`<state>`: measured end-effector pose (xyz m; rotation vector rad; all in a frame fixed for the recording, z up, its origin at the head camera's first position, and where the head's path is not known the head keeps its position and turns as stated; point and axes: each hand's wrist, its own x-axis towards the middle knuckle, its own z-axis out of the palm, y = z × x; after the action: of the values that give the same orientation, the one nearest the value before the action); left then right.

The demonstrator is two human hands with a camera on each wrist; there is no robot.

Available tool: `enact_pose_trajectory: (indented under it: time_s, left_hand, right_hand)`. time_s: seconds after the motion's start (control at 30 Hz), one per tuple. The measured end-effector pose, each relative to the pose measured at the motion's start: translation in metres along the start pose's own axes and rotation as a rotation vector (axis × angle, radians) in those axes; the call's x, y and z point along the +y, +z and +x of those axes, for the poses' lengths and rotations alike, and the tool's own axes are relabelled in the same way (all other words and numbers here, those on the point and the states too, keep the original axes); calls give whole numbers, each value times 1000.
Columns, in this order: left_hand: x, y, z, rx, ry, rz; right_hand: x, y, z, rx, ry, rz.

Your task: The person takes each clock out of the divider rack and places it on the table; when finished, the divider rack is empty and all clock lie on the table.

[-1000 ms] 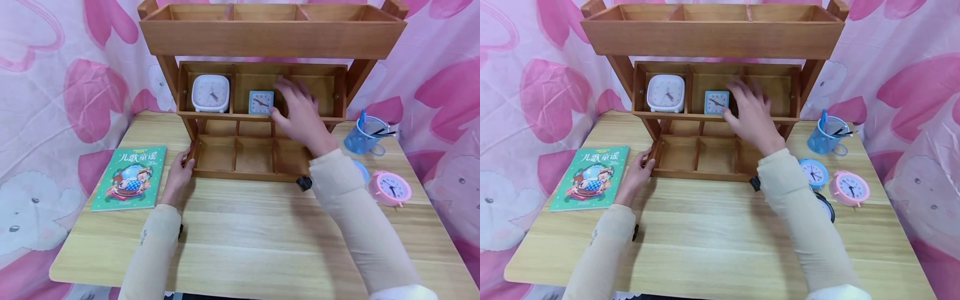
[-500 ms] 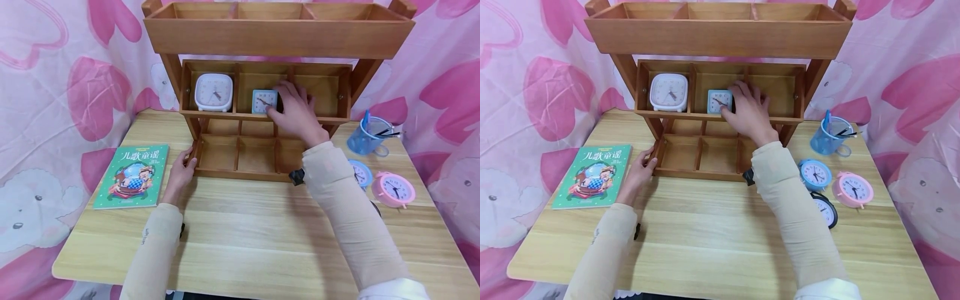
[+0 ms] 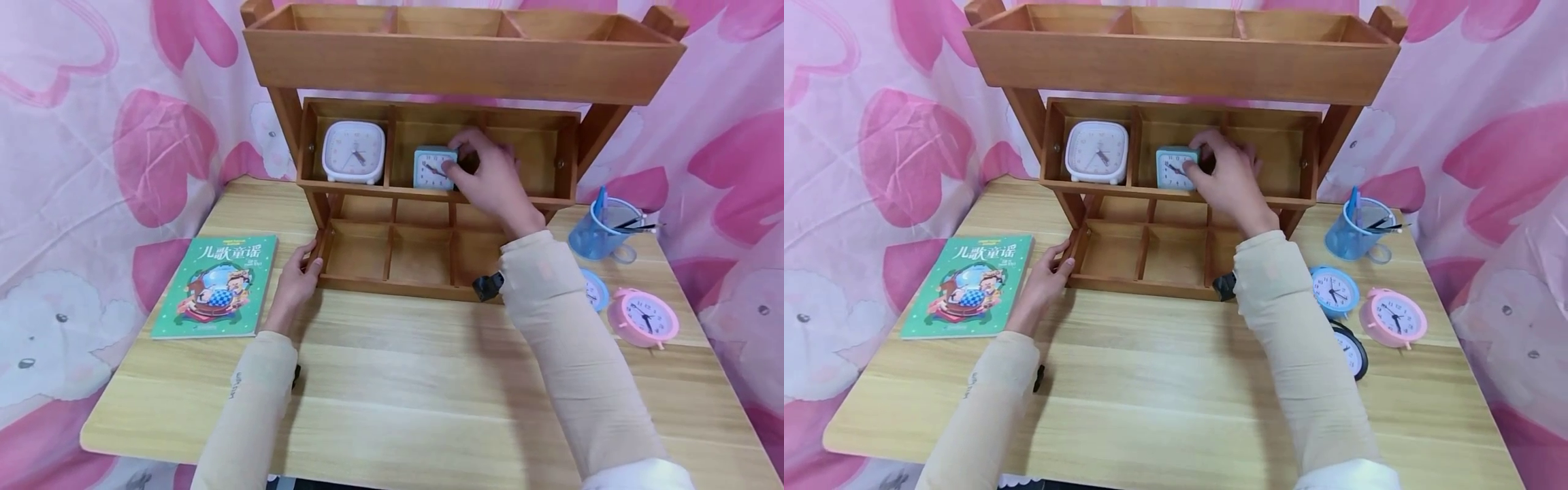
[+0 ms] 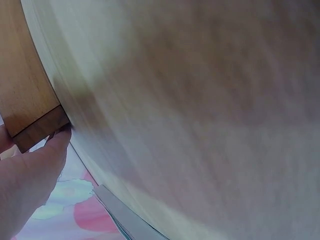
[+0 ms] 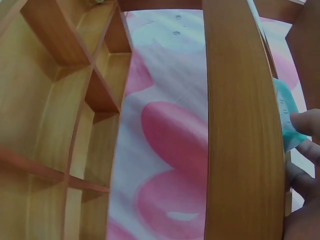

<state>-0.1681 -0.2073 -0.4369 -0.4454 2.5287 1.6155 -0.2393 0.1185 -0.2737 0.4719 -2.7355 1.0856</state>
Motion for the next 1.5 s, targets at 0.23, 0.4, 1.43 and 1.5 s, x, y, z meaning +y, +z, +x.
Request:
enact_pose_trajectory:
  time_s: [0.23,0.4,1.43,1.5]
  left_hand:
    - [3,-1,1,-5,2,5]
    - [5,0,0,-2,8,9]
    - [2,-1,-4,-5,-8,66]
    - [1,-1,-4,-11,-16,67]
  right_hand:
    - [0,-24,-9,114,63,263]
    - [8,-58,-41,207,45,438]
    - [239,-97,-316,98,751,123]
    - [240,-94,-316,85,745,89]
